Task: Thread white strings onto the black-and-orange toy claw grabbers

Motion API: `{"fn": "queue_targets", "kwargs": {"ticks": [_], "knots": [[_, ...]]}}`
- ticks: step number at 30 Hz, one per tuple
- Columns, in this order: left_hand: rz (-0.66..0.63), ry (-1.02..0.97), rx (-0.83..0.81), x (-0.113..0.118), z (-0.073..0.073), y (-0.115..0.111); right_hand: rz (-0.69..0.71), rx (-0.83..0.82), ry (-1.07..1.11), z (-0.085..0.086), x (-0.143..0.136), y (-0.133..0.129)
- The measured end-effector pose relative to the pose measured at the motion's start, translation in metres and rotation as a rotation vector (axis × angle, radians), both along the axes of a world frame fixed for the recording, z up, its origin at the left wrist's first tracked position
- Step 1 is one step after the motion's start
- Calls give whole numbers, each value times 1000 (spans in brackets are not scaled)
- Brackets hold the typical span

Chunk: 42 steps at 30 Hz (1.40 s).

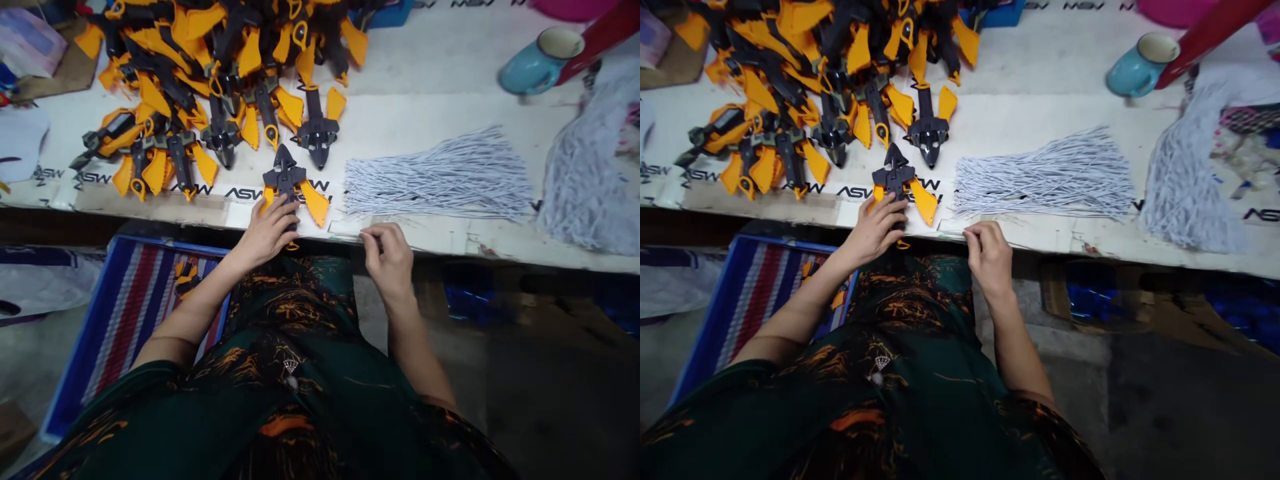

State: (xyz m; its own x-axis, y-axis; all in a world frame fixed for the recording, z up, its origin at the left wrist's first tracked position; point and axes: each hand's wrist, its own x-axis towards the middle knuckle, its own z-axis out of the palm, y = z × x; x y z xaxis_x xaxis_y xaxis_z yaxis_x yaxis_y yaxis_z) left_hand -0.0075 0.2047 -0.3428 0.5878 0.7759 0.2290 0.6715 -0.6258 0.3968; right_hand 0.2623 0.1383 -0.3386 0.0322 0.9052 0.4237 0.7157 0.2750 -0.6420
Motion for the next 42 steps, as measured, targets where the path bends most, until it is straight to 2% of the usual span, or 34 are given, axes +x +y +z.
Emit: {"fn": "queue_targets", "kwargs": {"ticks": [2, 4, 7, 10, 12, 17, 22, 28, 33, 38, 42], "knots": [[15, -62, -31, 0, 8, -2, 60, 10, 37, 2, -12, 0], [42, -168, -99, 8, 17, -3, 184, 16, 63, 3, -33, 0], [21, -370, -326, 23, 24, -1, 395, 23, 36, 0, -68, 2], [19, -463, -482, 32, 24, 6, 461, 38, -19, -5, -89, 5], [51, -419, -428, 32, 24, 11, 456, 52, -1, -9, -93, 6], [92, -157, -39, 29, 23, 18, 415, 36, 99, -17, -81, 2], [15, 87, 139, 31, 20, 23, 316, 16, 128, -27, -54, -7], [-53, 151, 199, 35, 18, 29, 208, -44, 144, -29, -35, -12], [-88, 214, 233, 38, 22, 28, 157, 1, 127, -26, -31, -5], [-37, 129, 154, 42, 22, 26, 102, -63, 120, -19, -30, 9], [-22, 67, 113, 42, 17, 26, 39, -152, 3, -15, -36, 19]]}}
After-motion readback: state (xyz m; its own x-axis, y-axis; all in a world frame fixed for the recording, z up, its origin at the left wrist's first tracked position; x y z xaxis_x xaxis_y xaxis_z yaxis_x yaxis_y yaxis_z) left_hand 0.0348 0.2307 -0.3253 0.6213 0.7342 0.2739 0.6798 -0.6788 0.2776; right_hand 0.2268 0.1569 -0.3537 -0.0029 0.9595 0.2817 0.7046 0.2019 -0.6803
